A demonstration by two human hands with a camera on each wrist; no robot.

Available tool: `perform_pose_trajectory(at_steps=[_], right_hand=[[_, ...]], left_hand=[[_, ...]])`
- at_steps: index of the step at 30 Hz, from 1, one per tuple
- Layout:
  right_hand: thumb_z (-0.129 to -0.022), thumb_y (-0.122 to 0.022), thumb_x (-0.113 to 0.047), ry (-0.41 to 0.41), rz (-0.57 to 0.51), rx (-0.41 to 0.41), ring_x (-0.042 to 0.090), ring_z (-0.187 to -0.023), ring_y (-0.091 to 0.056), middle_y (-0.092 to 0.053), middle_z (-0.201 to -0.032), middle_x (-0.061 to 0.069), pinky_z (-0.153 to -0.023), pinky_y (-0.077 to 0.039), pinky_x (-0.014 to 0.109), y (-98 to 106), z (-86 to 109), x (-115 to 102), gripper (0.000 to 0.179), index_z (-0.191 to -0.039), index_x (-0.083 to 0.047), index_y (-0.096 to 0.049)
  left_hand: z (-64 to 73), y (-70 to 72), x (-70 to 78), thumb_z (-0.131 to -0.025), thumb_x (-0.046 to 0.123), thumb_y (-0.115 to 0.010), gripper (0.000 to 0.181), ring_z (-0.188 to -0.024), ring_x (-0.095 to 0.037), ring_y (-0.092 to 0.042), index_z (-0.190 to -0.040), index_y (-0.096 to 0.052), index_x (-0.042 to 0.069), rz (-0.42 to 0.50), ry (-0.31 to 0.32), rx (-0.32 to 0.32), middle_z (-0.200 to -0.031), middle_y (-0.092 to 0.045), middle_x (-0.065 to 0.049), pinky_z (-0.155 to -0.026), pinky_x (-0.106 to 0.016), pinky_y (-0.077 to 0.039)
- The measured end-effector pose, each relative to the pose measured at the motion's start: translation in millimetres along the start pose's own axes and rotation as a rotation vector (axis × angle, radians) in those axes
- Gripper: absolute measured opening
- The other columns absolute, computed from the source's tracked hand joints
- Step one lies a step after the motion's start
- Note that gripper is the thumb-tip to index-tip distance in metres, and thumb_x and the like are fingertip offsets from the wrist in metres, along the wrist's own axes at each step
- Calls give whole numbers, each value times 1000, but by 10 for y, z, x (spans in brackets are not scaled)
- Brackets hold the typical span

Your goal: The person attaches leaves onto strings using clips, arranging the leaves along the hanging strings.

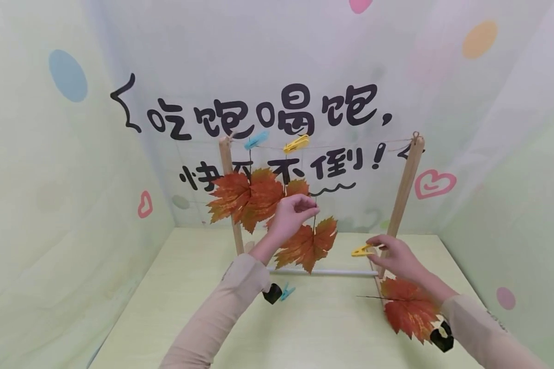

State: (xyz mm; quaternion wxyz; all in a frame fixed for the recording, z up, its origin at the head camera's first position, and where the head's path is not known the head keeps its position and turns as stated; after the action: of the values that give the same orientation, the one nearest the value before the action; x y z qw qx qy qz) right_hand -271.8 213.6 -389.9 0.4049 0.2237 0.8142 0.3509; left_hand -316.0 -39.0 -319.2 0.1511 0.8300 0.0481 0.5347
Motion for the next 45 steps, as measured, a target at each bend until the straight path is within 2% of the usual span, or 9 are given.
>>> perform_pose_trajectory(at_steps=[4,9,16,20,28,35,40,43,45], right_hand=[[-75,-71,0,51,34,44,19,-85,-59,-65,-95,10,-73,-52,37,203,-80,-90,28,-101,2,-62],[-72,-72,2,117,68,103,12,-83,-58,-65,-93,9,-71,-52,28,383,-165,-137,29,-100,2,-63],[-71,-72,5,149,45,145,15,-83,-58,-65,-94,14,-75,-46,12,554,-302,-238,29,-99,4,-62],[-70,-72,7,181,33,171,13,-83,-58,-66,-92,15,-75,-44,7,631,-363,-318,29,-97,5,-63],[-66,-74,9,242,35,219,2,-82,-57,-66,-90,14,-74,-43,6,768,-430,-420,30,-94,6,-63],[-65,-74,11,272,27,236,0,-84,-56,-66,-92,15,-74,-44,6,867,-495,-473,32,-95,6,-63],[-65,-74,10,270,40,241,13,-84,-60,-66,-93,17,-75,-46,10,929,-551,-531,33,-96,6,-63],[-67,-74,8,256,41,240,24,-84,-61,-66,-94,18,-75,-50,18,971,-598,-570,32,-97,6,-63],[-68,-75,6,235,40,239,24,-84,-61,-66,-95,17,-75,-51,24,1002,-637,-603,32,-98,6,-63]], left_hand=[[-83,-29,56,-80,13,-70,18,-76,-14,-61,-93,-67,2,68,18,15,-87,-67,-6,-69,-22,-51],[-186,-68,132,-80,13,-69,21,-80,-14,-62,-96,-66,0,118,18,33,-90,-67,-8,-71,-22,-51],[-334,-121,237,-80,14,-69,19,-80,-14,-63,-95,-67,2,145,-9,60,-90,-67,-7,-71,-22,-51],[-416,-138,279,-79,14,-70,20,-79,-13,-63,-94,-67,2,168,-25,91,-88,-67,-8,-70,-22,-52],[-551,-136,372,-78,14,-71,23,-79,-12,-62,-97,-67,1,209,9,134,-90,-67,-9,-70,-21,-52],[-620,-123,479,-79,9,-69,24,-78,-19,-64,-98,-65,-5,306,29,149,-92,-66,-15,-71,-23,-53],[-701,-151,461,-78,7,-70,22,-74,-12,-63,-96,-65,-4,341,10,190,-92,-67,-15,-71,-24,-53],[-729,-165,456,-78,6,-70,21,-72,-11,-63,-96,-66,-4,345,10,208,-92,-67,-16,-69,-24,-53],[-751,-172,446,-78,6,-70,22,-72,-10,-63,-96,-66,-5,349,14,220,-92,-67,-16,-69,-24,-53]])
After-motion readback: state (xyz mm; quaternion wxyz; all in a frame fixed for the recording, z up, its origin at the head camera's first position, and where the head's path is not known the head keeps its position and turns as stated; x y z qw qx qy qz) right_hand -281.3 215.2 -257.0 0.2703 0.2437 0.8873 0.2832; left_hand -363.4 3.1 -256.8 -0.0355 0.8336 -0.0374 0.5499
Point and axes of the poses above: each hand's wrist, its own z-axis away from the middle knuckle, its own y-axis out of the back of the hand, x = y × z, the point moved 4 cm from there along -z, towards the middle knuckle
